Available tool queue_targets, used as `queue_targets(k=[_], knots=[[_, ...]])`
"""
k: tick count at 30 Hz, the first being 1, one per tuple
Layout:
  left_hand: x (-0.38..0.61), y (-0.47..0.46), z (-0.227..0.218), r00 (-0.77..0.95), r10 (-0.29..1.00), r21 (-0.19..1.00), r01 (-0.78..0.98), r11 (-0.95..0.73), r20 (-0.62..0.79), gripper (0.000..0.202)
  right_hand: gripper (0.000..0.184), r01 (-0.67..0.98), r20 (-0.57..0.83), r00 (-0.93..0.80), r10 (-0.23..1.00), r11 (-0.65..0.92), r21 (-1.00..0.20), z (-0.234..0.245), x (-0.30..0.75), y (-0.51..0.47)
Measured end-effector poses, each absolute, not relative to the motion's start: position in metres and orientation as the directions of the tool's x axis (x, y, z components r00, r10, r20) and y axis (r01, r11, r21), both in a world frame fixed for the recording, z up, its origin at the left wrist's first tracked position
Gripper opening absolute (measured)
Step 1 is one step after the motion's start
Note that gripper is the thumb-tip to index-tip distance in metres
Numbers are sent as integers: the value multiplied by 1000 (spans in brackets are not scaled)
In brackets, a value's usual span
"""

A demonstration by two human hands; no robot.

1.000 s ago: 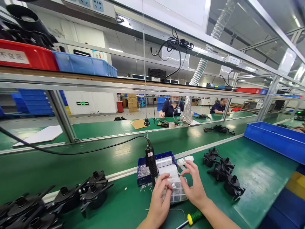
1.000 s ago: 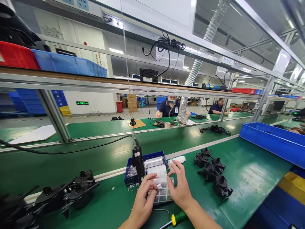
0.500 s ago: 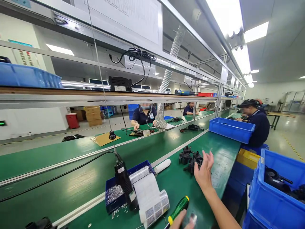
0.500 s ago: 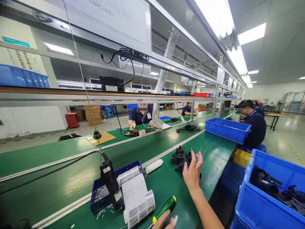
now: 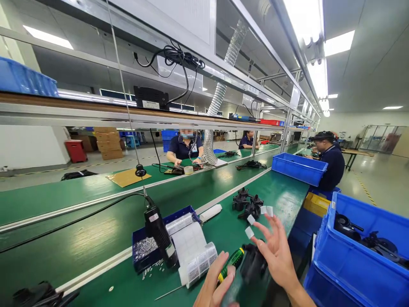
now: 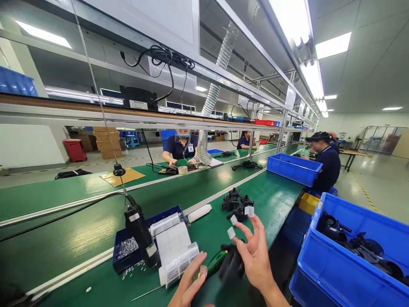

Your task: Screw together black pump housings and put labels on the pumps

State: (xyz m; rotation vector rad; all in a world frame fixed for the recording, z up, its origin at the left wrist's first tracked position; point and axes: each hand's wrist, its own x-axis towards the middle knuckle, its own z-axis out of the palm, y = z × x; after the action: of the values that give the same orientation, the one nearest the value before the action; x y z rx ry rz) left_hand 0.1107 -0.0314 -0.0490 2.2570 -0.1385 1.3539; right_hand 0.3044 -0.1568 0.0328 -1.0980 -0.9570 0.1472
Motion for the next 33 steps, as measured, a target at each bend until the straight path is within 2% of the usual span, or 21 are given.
queue_targets(k=[3, 5, 7, 10, 13, 15, 19, 22, 33], knots=[[109, -32, -46, 465, 117, 325, -397, -858, 878, 64, 67, 92, 492, 530, 691, 529, -843, 34, 269, -158], [107, -33, -48, 437, 95, 300, -428, -852, 894, 60, 67, 16, 462, 501, 732, 526, -850, 28, 255, -153], [106, -32, -53, 418, 60, 259, -438, -861, 906, 64, 65, -9, 459, 490, 741, 531, -847, 20, 248, -147], [104, -32, -61, 479, 132, 340, -379, -860, 868, 71, 63, 65, 463, 528, 712, 509, -858, 13, 246, -143], [102, -32, -66, 532, 249, 457, -304, -836, 810, 73, 61, 251, 511, 652, 560, 476, -843, 16, 248, -152], [101, -32, -66, 529, 277, 476, -287, -831, 802, 75, 63, 281, 524, 685, 506, 481, -831, 20, 247, -164], [96, -29, -60, 492, 302, 471, -264, -842, 816, 82, 70, 172, 472, 625, 622, 480, -860, 18, 235, -185], [93, -29, -53, 470, 313, 464, -249, -850, 825, 80, 77, 120, 414, 587, 696, 430, -895, 10, 225, -191], [93, -32, -36, 464, 249, 426, -328, -843, 850, 74, 80, 300, 433, 533, 727, 316, -900, 15, 217, -187]])
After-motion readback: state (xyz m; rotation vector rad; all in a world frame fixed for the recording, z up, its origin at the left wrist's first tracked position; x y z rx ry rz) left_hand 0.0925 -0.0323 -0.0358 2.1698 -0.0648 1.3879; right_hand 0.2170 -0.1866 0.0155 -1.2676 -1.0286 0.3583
